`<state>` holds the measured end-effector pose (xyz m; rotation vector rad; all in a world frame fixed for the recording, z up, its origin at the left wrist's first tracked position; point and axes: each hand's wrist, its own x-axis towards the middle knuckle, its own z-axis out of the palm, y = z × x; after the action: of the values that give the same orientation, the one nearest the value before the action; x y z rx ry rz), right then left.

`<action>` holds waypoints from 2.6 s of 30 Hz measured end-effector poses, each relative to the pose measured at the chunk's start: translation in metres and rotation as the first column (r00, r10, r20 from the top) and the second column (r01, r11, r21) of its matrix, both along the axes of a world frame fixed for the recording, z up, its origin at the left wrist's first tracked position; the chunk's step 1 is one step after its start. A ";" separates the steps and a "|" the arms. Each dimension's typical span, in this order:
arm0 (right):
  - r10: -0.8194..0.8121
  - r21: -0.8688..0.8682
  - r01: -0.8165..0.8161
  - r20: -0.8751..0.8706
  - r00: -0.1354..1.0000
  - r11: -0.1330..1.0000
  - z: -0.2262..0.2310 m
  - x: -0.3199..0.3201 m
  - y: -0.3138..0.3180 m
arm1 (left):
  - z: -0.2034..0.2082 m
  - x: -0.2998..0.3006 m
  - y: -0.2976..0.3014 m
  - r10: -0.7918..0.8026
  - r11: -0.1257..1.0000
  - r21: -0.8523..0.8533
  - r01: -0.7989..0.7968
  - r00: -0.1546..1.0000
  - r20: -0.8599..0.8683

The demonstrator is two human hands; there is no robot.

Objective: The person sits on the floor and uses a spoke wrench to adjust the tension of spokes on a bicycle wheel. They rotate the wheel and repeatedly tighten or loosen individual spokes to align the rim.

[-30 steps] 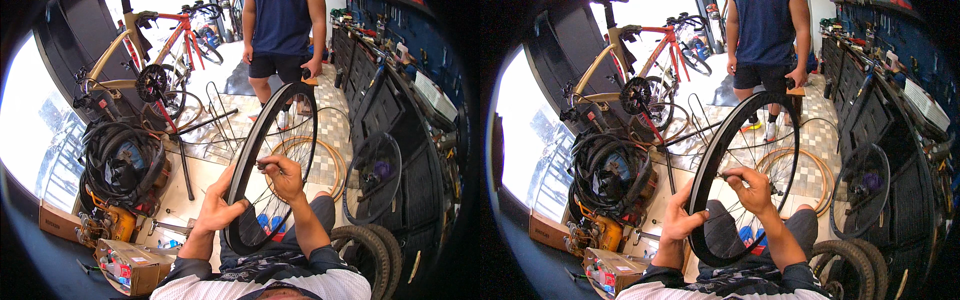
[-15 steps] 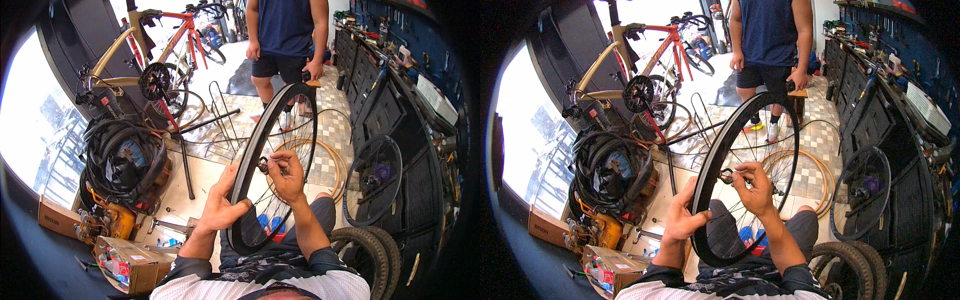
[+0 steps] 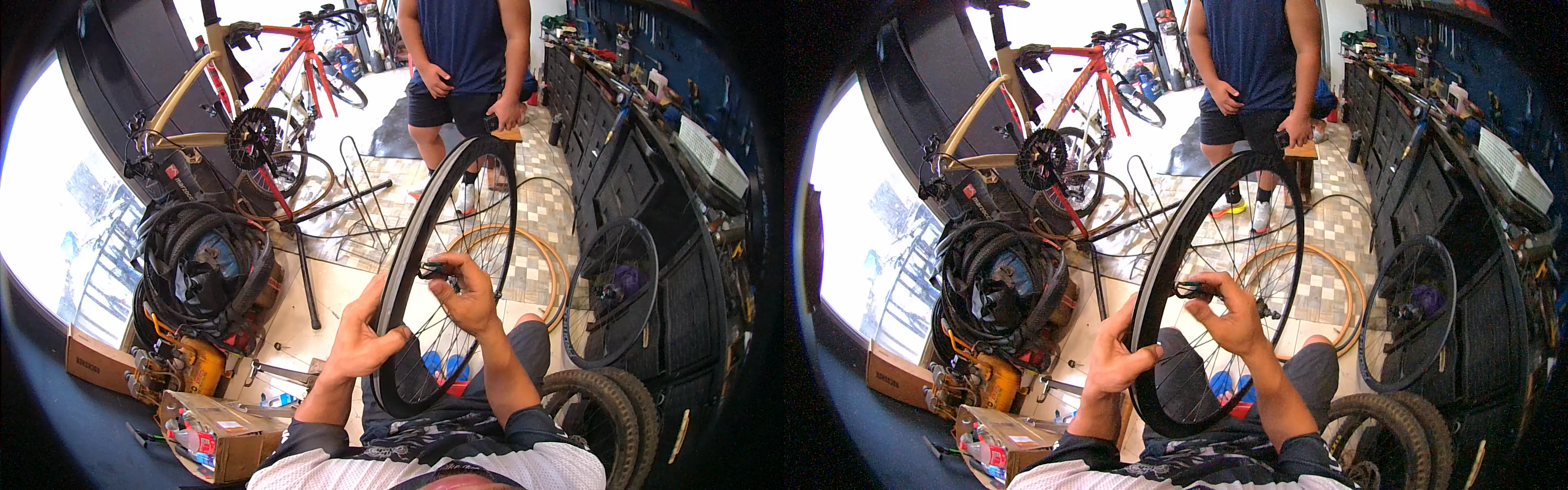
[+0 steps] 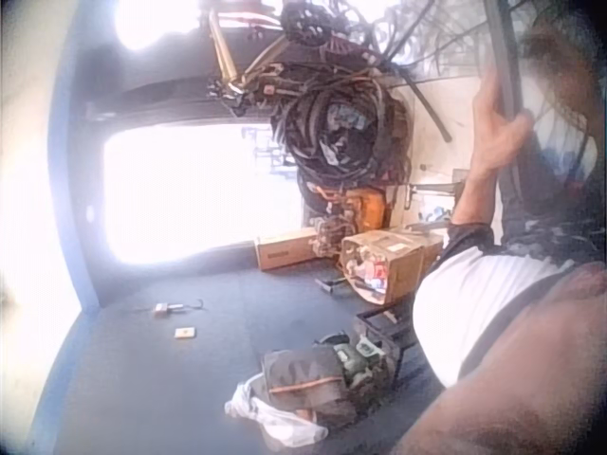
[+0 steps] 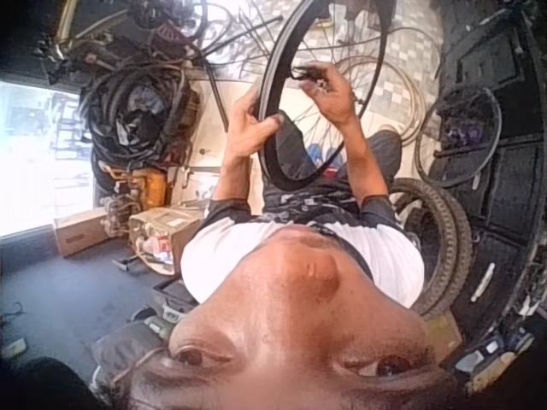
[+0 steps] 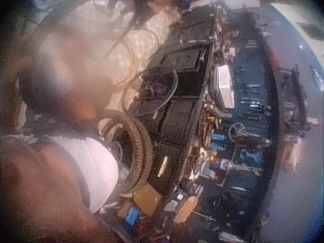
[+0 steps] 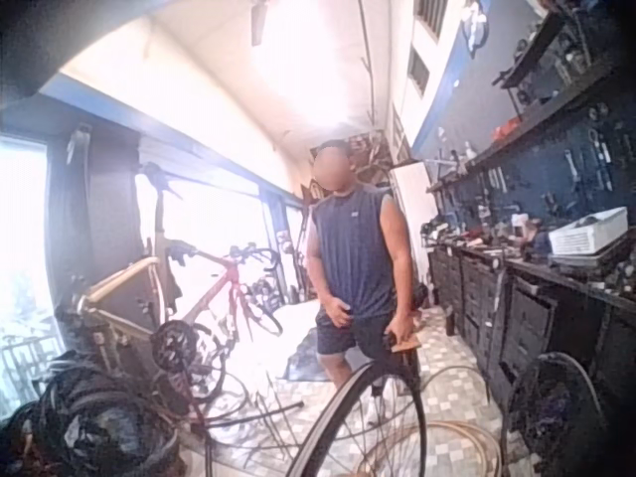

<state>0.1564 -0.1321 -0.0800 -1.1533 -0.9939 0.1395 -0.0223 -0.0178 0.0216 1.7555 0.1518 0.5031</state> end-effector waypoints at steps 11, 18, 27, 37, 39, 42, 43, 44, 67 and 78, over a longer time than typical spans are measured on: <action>-0.118 -0.023 0.116 -0.069 0.991 0.993 0.005 -0.010 0.006 | -0.010 -0.010 0.000 -0.035 0.999 0.003 0.035 0.999 0.017; -0.208 0.061 0.216 -0.113 0.972 0.975 0.011 0.001 0.025 | -0.072 -0.033 -0.005 -0.254 0.949 -0.156 0.275 0.957 0.142; -0.230 0.195 0.280 -0.246 0.942 0.940 0.030 0.036 0.035 | -0.038 -0.011 -0.009 -0.283 0.924 -0.220 0.313 0.946 0.158; -0.081 0.202 0.123 -0.204 0.976 0.972 0.026 0.067 0.010 | -0.019 0.006 -0.015 -0.284 0.906 -0.290 0.307 0.951 0.120; -0.188 0.088 0.198 -0.105 0.976 0.976 0.023 0.080 0.007 | -0.025 0.005 -0.009 -0.269 0.919 -0.269 0.287 0.958 0.104; -0.312 0.044 0.315 -0.050 0.949 0.948 0.024 0.092 0.001 | -0.026 0.004 -0.004 -0.294 0.904 -0.274 0.327 0.943 0.154; -0.332 0.012 0.335 -0.099 0.938 0.942 0.019 0.095 -0.002 | -0.024 0.002 -0.002 -0.290 0.898 -0.300 0.320 0.946 0.143; -0.305 0.016 0.310 -0.136 0.943 0.951 0.020 0.091 -0.005 | -0.020 0.002 0.000 -0.277 0.893 -0.327 0.310 0.950 0.144; 0.046 0.182 0.030 -0.403 0.914 0.983 0.007 0.043 -0.007 | 0.011 0.021 0.020 -0.182 0.914 -0.351 0.204 0.979 0.096; -0.103 0.060 0.122 -0.254 0.962 0.991 0.015 0.048 0.009 | 0.075 0.044 0.043 -0.156 0.924 -0.346 0.163 0.987 0.048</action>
<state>0.2047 -0.1233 -0.0651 -1.0906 -0.7026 0.1516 0.0214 0.0257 0.0967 1.4002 0.0767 0.3495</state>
